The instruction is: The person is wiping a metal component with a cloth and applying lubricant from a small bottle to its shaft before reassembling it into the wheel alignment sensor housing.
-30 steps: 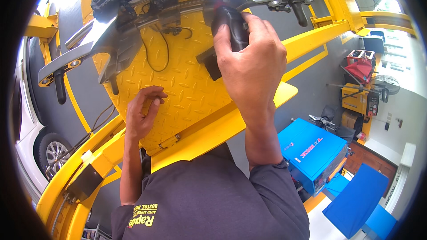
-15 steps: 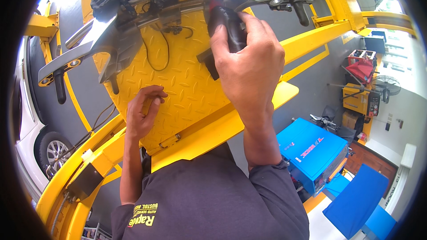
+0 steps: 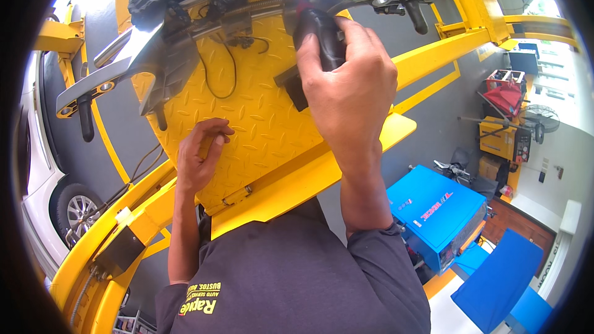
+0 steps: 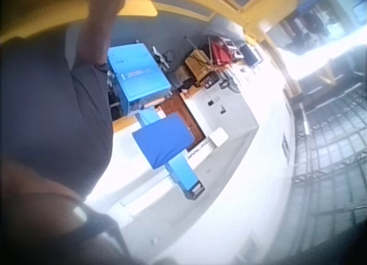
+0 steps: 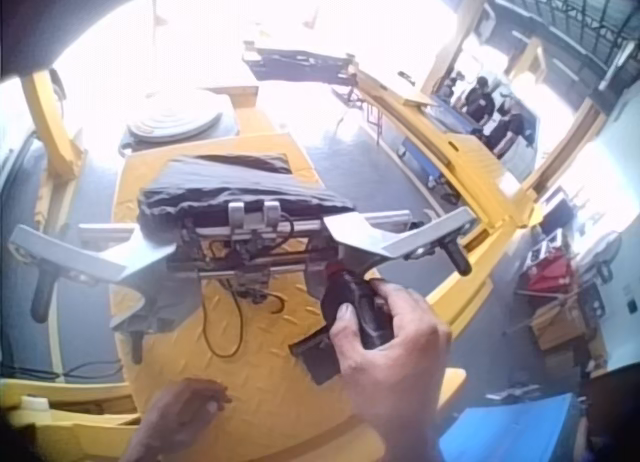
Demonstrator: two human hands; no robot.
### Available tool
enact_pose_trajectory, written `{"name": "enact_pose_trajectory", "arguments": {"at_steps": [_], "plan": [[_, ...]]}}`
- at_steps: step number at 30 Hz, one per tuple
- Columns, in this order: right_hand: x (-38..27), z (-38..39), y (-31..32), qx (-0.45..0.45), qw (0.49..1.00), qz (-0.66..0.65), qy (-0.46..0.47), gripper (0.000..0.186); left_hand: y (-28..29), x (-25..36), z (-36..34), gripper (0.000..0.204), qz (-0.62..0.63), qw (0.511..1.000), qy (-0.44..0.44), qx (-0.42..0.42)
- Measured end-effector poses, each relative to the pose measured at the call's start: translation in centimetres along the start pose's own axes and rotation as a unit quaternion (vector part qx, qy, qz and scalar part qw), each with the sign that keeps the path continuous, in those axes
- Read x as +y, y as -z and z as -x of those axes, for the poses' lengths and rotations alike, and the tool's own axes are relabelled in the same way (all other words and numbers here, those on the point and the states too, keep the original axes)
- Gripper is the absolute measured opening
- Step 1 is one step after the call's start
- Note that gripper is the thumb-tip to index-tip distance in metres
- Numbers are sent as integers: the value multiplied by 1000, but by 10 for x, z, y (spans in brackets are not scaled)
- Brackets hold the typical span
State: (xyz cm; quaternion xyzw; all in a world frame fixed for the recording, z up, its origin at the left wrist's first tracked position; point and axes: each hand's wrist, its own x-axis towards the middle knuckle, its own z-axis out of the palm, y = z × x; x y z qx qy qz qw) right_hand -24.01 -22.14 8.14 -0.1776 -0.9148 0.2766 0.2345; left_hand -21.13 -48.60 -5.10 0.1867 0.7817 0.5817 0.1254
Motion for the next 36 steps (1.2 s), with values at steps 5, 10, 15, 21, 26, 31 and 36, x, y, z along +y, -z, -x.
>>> {"name": "enact_pose_trajectory", "arguments": {"at_steps": [5,10,15,21,26,31,36], "plan": [[-10,4,-5,-10,1000,-25,15,35,0,1,0,29,0,1000,1,0],[0,-2,2,-4,1000,-2,-4,36,0,-1,0,29,-2,1000,4,-2],[-4,-1,3,-16,1000,2,-13,37,0,-1,0,29,2,1000,3,0],[-2,0,-2,-1,1000,-10,10,40,0,0,0,29,-6,1000,-3,1],[-4,-2,3,-10,1000,-13,-16,36,0,-1,0,29,0,1000,1,-1],[-2,3,-5,-2,1000,-7,22,40,0,1,0,29,8,1000,2,2],[-5,0,1,-12,1000,-15,2,38,0,0,0,28,12,1000,8,-5]]}}
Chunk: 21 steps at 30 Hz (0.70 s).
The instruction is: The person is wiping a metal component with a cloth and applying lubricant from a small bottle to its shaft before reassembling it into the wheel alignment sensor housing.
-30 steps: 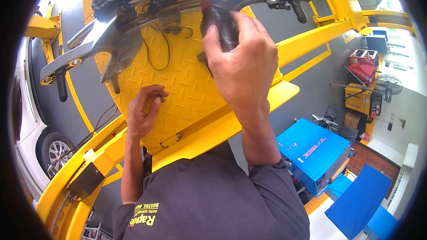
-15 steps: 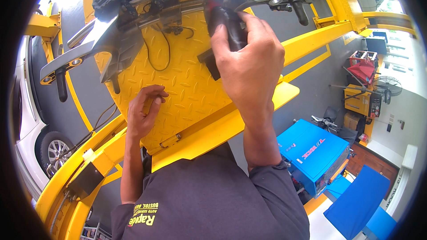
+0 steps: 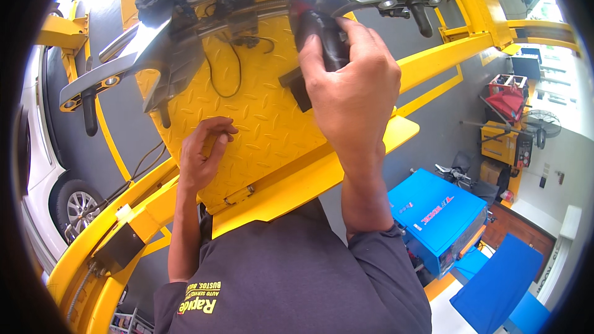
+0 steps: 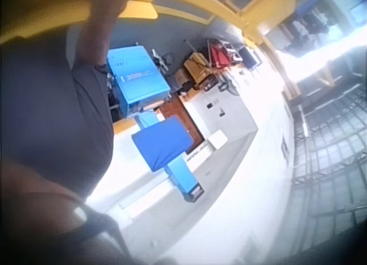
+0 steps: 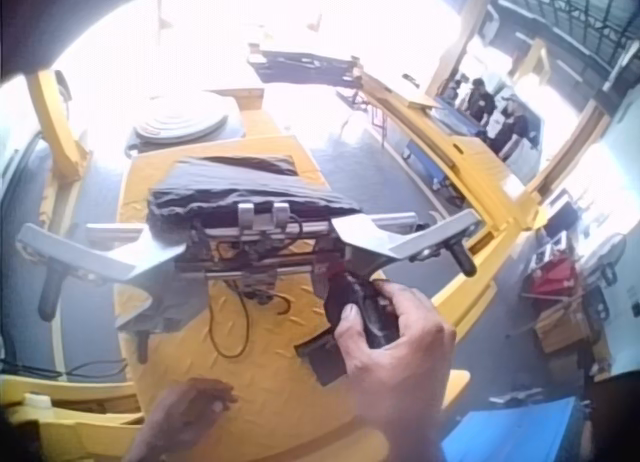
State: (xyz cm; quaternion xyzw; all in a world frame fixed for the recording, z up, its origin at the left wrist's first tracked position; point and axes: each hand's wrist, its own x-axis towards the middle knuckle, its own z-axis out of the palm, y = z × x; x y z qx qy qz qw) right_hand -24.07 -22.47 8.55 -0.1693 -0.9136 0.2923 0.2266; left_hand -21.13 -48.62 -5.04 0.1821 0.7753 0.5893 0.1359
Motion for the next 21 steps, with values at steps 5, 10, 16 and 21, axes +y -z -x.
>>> {"name": "enact_pose_trajectory", "arguments": {"at_steps": [5,10,16,21], "plan": [[3,-3,3,-3,1000,14,-27,38,0,0,1,28,3,1000,1,0],[-5,2,-4,-1,1000,0,3,36,0,-1,1,28,3,1000,-1,1],[-8,2,-4,-6,1000,-6,10,36,1,2,0,28,2,1000,7,-2],[2,-5,3,-5,1000,11,-19,35,0,0,1,28,7,1000,5,2]]}}
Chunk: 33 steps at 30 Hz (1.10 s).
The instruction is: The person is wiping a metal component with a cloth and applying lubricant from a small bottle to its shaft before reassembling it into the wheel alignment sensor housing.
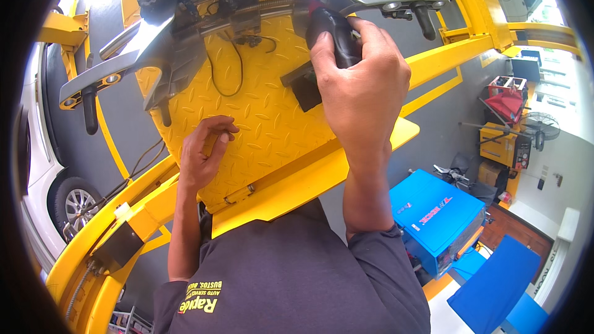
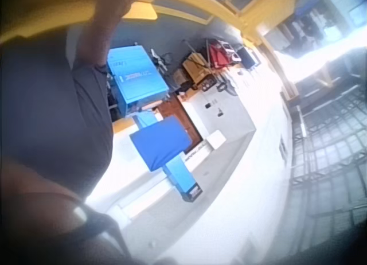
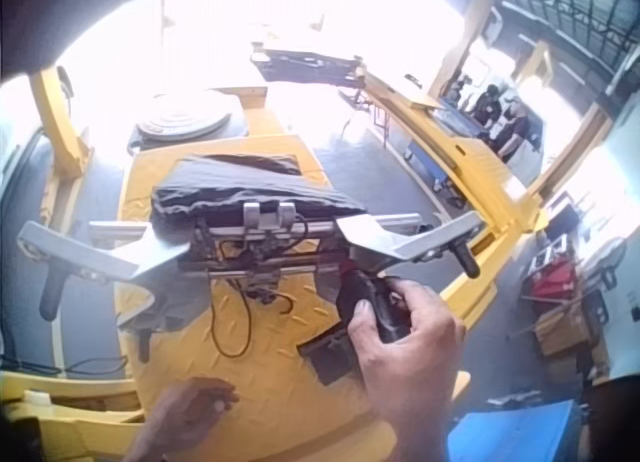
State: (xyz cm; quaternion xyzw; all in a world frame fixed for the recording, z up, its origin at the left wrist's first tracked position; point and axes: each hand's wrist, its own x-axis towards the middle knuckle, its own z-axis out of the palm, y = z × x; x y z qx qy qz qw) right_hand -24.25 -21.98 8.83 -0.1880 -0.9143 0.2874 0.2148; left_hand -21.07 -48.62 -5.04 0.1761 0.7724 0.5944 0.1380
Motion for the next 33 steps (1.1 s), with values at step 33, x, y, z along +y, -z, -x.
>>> {"name": "enact_pose_trajectory", "arguments": {"at_steps": [33], "plan": [[49,54,-31,-328,914,-240,21,41,-14,30,-17,54,-47,998,-31,12]]}}
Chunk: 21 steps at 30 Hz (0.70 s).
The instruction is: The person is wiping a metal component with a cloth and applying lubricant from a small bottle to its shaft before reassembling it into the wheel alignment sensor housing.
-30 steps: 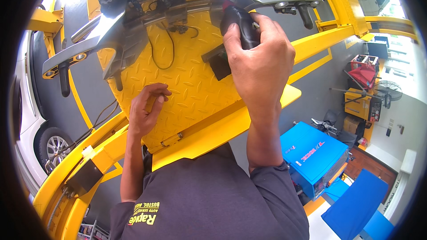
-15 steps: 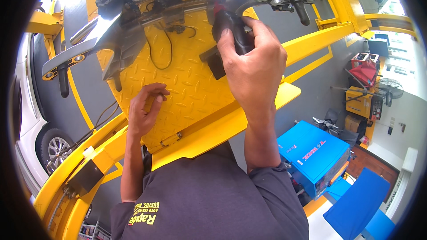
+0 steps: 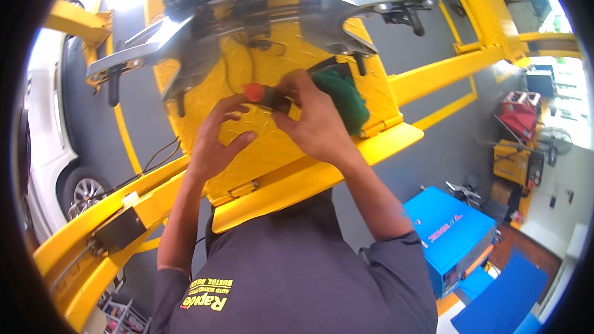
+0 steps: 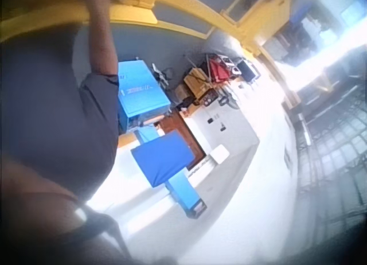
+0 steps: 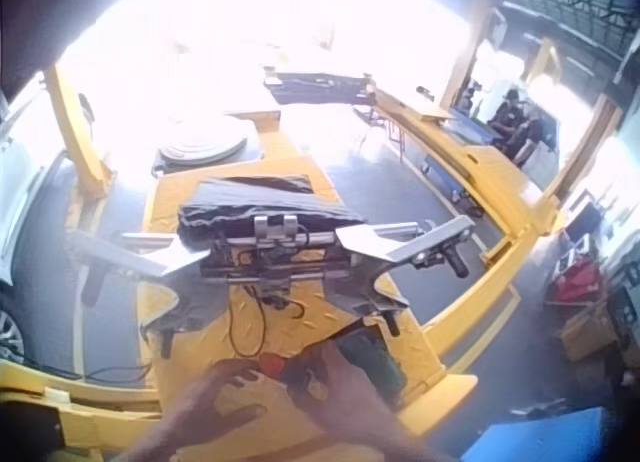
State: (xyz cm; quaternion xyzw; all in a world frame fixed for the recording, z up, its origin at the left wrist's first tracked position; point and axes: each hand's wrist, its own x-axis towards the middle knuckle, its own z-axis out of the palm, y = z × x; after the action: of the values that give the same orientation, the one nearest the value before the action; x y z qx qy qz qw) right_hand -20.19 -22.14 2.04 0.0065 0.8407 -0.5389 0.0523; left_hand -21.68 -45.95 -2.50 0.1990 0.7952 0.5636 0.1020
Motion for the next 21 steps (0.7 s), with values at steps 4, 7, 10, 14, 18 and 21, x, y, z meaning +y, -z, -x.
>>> {"name": "enact_pose_trajectory", "arguments": {"at_steps": [4,7,10,14,18,21], "plan": [[4,3,14,-71,996,56,8,45,-4,20,-18,52,-16,1000,6,17],[18,-1,9,-68,997,-13,29,42,-7,26,-30,47,-65,996,-54,-13],[10,-1,25,-93,992,58,55,43,-11,35,-37,45,-128,990,-61,-25],[2,-11,77,-90,988,84,88,29,-11,44,-38,46,-117,993,4,-16],[25,-28,159,-21,989,103,101,12,-12,53,-35,46,-124,992,28,-11],[65,-44,210,116,983,118,81,8,-10,51,-34,48,-137,990,37,-20]]}}
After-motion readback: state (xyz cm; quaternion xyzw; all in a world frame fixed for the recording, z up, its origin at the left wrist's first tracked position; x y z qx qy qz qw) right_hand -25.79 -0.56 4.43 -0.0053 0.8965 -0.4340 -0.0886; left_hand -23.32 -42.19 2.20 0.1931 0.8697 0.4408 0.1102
